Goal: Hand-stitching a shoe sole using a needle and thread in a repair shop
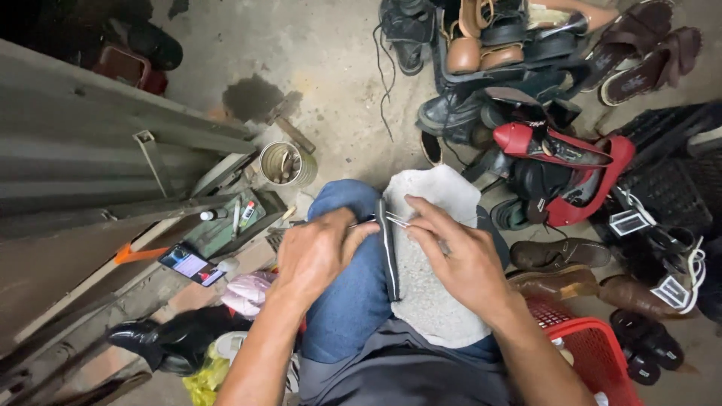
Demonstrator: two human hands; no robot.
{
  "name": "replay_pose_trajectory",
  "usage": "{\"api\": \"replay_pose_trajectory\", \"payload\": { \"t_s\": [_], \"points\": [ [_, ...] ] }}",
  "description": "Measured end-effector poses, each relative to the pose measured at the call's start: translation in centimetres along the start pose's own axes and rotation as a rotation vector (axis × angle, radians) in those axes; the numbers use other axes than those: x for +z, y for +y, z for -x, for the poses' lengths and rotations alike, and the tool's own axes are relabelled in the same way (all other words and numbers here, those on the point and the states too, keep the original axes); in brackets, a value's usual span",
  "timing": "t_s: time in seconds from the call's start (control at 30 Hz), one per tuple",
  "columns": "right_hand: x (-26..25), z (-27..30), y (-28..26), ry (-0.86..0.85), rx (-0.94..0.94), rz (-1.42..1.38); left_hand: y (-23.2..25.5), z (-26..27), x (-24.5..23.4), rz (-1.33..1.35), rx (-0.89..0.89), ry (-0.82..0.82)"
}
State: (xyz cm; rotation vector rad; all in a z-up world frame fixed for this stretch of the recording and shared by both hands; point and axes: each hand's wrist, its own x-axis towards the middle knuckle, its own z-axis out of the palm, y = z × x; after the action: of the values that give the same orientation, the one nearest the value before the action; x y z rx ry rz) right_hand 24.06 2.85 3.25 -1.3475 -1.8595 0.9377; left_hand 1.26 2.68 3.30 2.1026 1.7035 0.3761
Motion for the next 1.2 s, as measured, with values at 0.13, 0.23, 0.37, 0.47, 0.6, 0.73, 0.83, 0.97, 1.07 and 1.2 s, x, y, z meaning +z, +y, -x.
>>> {"api": "replay_pose_trajectory", "payload": {
  "t_s": [0.13,0.23,0.37,0.47,0.6,0.73,0.83,0.97,1.07,1.2],
  "points": [
    [-0.3,-0.3,0.0,0.067,-0.006,0.004,-3.8,2.0,0.0,-0.008,-0.384,-0.065],
    [-0.1,-0.4,-0.3,0.023,-0.041,0.075,-4.8,4.1,0.7,0.069,-0.486,-0.036],
    [0.7,1.6,0.9,-0.083,-0.038,-0.024,-3.2,3.7,1.9,0.187,-0.498,-0.024],
    [-1.0,2.4,-0.4,-0.077,-0.122,-0.263,-2.1,3.0,1.9,0.481,-0.319,-0.047],
    [-1.3,3.4,1.0,-0.055,-0.114,-0.827,-3.3,3.0,3.7,0.908,-0.259,0.058],
    [0.0,1.7,-0.2,0.100,-0.013,-0.487,-1.5,2.5,3.6,0.978,-0.279,0.279],
    [1.2,0.7,-2.6,-0.002,0.124,-0.111,-1.4,2.2,5.2,0.907,-0.254,0.253],
    [3.5,1.4,0.0,0.106,-0.006,0.215,0.3,0.6,5.0,0.876,-0.279,0.157],
    [3.6,1.9,1.4,0.126,-0.008,0.292,0.3,-0.3,7.1,0.973,-0.251,0.113],
    [3.5,2.2,2.8,0.076,0.032,0.318,1.7,-0.1,5.4,1.277,-0.233,-0.039]
  ]
}}
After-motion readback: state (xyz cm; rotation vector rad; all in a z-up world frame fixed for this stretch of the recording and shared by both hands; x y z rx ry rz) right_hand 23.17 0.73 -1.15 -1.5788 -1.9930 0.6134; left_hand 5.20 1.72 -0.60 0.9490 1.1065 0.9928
